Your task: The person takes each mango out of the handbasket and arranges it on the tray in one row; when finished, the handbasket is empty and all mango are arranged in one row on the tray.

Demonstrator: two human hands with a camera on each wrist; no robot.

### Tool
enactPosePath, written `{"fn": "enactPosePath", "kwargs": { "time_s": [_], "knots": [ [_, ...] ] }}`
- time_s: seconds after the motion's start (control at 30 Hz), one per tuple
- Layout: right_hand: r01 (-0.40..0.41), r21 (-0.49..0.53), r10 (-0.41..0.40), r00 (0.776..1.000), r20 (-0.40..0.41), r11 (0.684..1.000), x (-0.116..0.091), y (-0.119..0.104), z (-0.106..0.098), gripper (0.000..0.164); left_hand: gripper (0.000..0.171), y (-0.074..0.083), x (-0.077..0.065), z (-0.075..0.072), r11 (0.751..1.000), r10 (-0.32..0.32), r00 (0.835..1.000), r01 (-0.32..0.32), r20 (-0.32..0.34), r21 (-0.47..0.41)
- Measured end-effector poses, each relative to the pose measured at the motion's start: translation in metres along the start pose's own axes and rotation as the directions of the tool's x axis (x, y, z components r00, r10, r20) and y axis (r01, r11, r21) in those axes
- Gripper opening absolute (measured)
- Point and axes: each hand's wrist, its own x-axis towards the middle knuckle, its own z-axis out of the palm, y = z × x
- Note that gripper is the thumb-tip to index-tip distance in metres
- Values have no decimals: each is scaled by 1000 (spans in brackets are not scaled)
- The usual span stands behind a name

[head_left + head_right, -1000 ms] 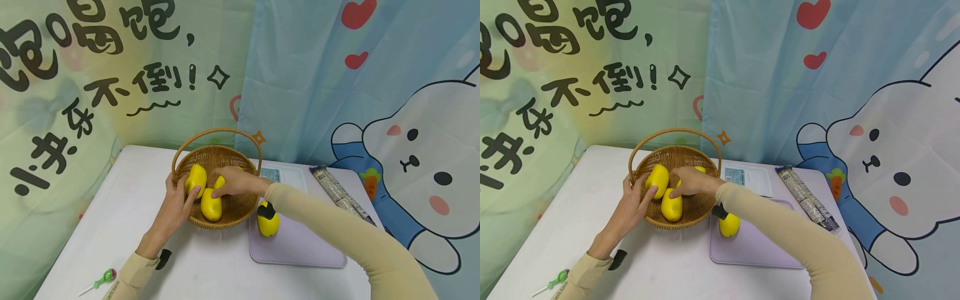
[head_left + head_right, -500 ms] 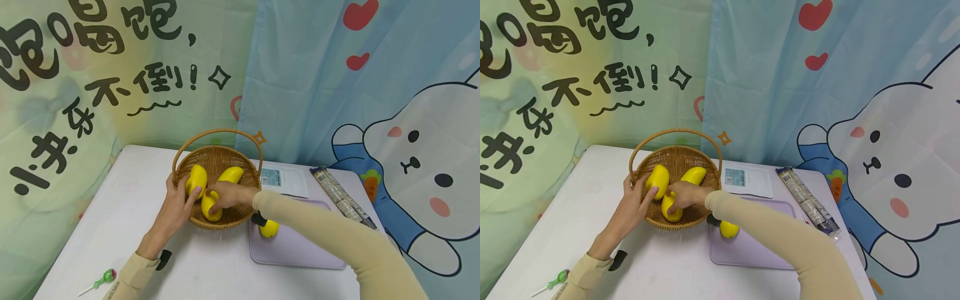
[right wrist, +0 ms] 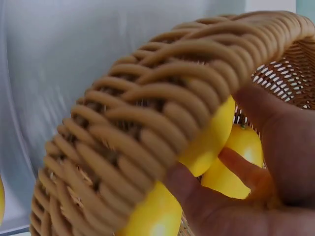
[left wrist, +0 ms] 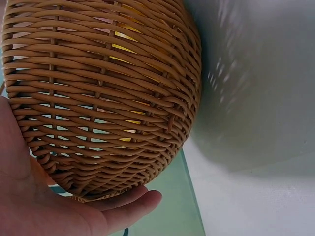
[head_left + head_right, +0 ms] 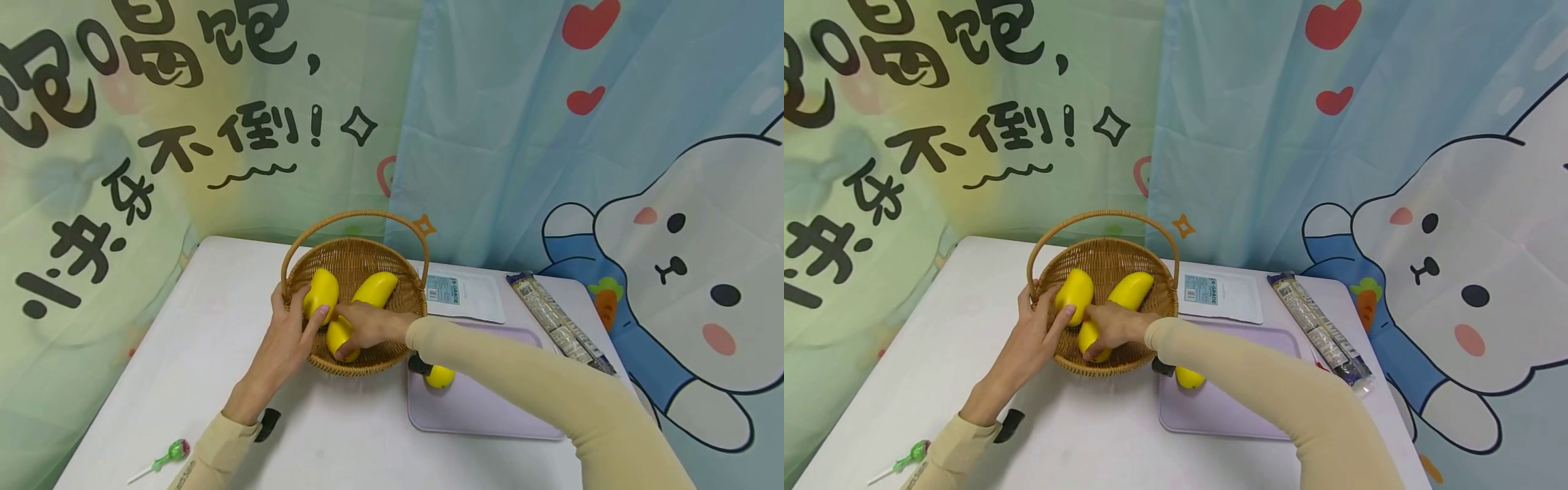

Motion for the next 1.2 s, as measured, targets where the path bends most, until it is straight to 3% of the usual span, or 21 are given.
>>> {"fn": "enactPosePath", "kwargs": {
  "time_s": [0.47,0.83,1.2],
  "knots": [
    [7,-37,-8,1000,-15,999,0,2,2,68,69,0,-1,1,1000,-5,1000,5,4,-10],
    [-20,-27,21,999,35,999,-7,7,-1,67,70,1,0,0,1000,-15,1000,15,13,-19],
    [-16,-39,16,1000,1,999,-9,6,1,69,71,1,-1,1,1000,-11,1000,12,11,-17]
  ]
}}
